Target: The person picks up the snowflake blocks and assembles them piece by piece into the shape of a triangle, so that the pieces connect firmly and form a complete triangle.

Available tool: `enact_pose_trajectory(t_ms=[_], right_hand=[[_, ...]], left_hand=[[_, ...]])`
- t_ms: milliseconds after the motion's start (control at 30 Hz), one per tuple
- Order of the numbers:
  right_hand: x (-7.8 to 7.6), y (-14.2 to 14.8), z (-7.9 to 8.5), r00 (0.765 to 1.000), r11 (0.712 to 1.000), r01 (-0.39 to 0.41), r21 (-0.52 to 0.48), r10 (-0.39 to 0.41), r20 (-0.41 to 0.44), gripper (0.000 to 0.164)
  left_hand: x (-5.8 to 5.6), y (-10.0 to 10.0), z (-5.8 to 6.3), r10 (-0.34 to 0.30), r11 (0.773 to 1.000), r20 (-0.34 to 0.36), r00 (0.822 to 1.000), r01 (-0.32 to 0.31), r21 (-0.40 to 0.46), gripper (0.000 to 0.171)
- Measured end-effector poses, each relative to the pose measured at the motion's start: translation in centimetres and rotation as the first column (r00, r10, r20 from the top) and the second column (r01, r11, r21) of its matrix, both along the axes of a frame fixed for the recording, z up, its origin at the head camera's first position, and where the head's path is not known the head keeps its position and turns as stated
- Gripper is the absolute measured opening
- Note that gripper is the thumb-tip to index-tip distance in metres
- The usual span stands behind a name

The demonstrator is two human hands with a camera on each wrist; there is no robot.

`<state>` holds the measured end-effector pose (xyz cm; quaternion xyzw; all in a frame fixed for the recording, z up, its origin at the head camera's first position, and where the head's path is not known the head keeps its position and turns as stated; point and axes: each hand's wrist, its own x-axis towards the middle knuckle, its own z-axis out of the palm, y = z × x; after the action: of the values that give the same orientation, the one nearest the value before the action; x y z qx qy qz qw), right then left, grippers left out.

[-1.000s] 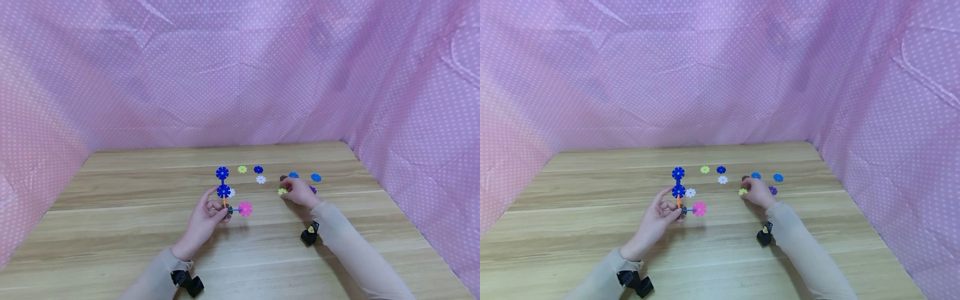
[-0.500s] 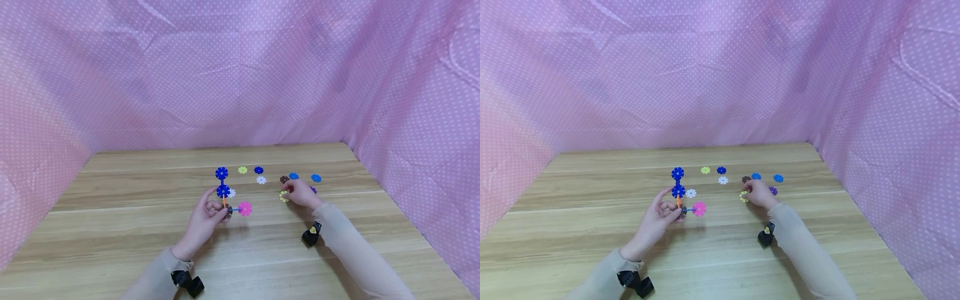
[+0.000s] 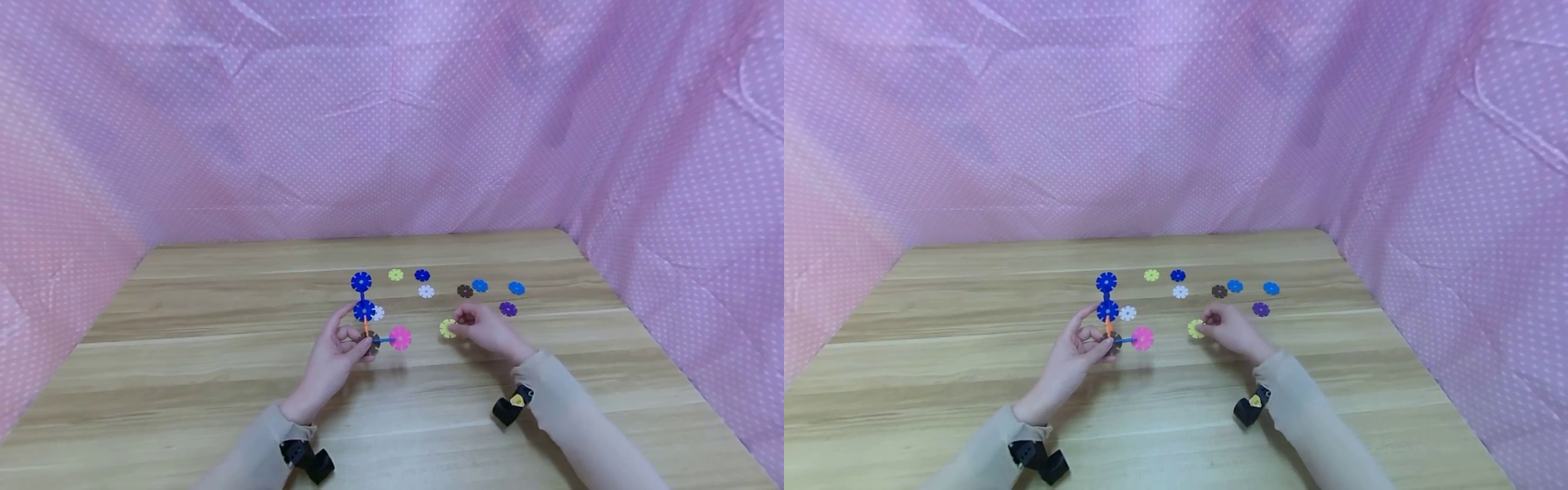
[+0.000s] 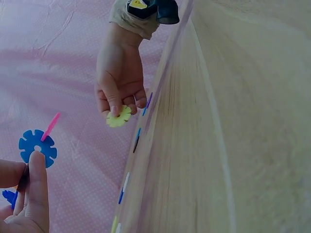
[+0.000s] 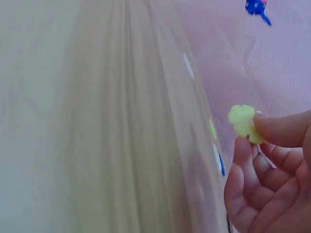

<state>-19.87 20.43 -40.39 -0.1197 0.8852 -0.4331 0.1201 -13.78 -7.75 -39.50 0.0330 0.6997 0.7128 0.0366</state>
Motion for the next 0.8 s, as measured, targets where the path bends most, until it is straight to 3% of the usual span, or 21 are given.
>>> enact_pose_trajectory(t_ms=[333, 467, 633, 700, 800], right_hand=[[1.7, -2.2, 1.0, 0.998, 0.981, 0.013, -0.196, 0.001, 0.070, 0.014], [2.5, -3.0, 1.3, 0.999, 0.969, 0.015, -0.246, -0.005, 0.040, 0.013], [3.3, -3.7, 1.5, 0.992, 0.970, -0.030, -0.241, -0.001, -0.127, 0.008], [3.6, -3.9, 1.6, 0.972, 0.977, -0.053, -0.207, 0.003, -0.236, 0.006], [3.8, -4.2, 1.6, 0.919, 0.983, -0.085, -0.161, 0.015, -0.394, 0.006]], left_hand=[[0.0, 0.1, 0.0, -0.001, 1.000, 0.004, 1.000, 0.001, 0.000, 0.071], [0.0, 0.1, 0.1, -0.004, 1.000, 0.008, 1.000, 0.004, 0.006, 0.070], [0.0, 0.1, 0.2, -0.006, 1.000, 0.018, 1.000, 0.006, 0.020, 0.070], [-0.1, 0.1, 0.2, -0.007, 1.000, 0.022, 1.000, 0.007, 0.024, 0.070], [-0.1, 0.2, 0.3, -0.008, 1.000, 0.031, 0.999, 0.007, 0.026, 0.069]])
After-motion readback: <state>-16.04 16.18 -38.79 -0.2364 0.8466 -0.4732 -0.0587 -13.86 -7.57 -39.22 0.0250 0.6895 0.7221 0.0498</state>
